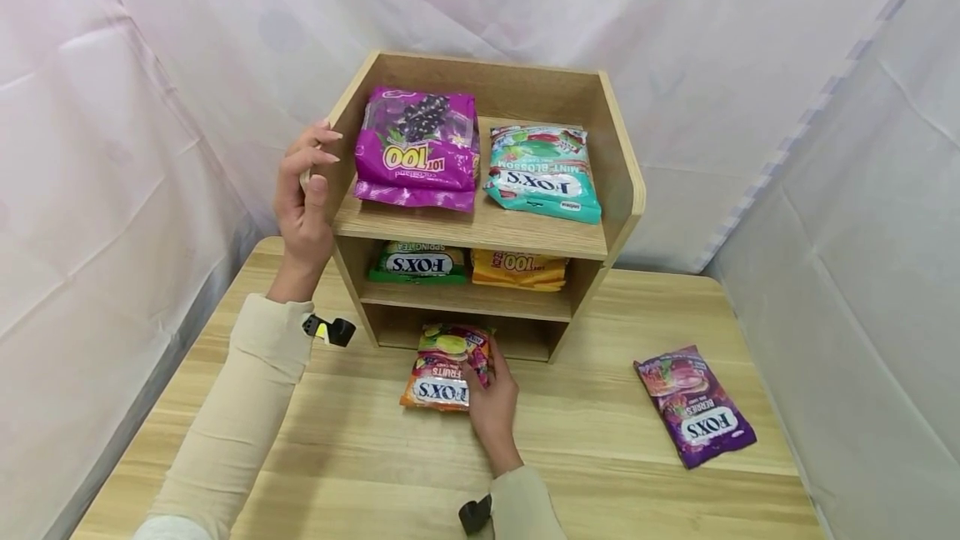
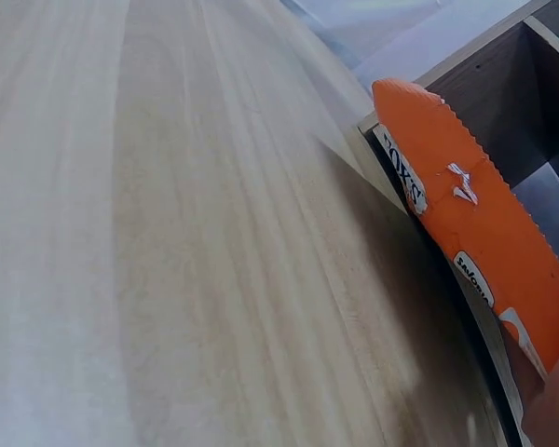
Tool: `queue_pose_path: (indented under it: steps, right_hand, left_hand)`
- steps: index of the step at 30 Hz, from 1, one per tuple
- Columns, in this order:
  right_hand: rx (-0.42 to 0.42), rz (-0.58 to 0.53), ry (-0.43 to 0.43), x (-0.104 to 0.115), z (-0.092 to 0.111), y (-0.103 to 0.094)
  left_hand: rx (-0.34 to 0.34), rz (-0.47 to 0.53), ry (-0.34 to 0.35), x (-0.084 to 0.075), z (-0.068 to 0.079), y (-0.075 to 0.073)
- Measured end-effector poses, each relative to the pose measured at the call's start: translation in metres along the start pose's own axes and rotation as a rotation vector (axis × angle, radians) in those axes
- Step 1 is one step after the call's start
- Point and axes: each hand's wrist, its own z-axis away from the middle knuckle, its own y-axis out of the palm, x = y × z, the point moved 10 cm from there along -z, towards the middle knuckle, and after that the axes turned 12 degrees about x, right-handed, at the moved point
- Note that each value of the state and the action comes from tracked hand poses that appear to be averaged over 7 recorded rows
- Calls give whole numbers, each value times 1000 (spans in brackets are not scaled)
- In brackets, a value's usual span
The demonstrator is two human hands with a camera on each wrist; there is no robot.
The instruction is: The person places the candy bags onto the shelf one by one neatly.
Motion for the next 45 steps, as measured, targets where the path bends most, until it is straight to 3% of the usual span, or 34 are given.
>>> queue_pose_path:
  steps: [3, 10, 20, 26, 31, 38, 45]
  right_hand:
    - [-3, -8, 12, -17, -8, 2]
    - [20, 31, 18, -15, -21, 10]
    - [109, 40, -18, 30, -19, 23]
    - [183, 24, -19, 1, -26, 28]
    - [191, 172, -11, -20, -25, 31]
    - [169, 402, -125, -4, -11, 35]
    - [198, 903, -345, 22, 8, 58]
  left_hand:
    - [1, -2, -3, 0, 0, 0]
    - [9, -11, -10, 1, 1, 0]
    - [3, -5, 8, 1, 1, 1]
    - [5, -13, 2, 1, 1, 1]
    - [2, -21, -5, 1, 2, 1]
    - [0, -16, 1, 0, 2, 1]
    - [2, -17, 1, 0, 1, 0]
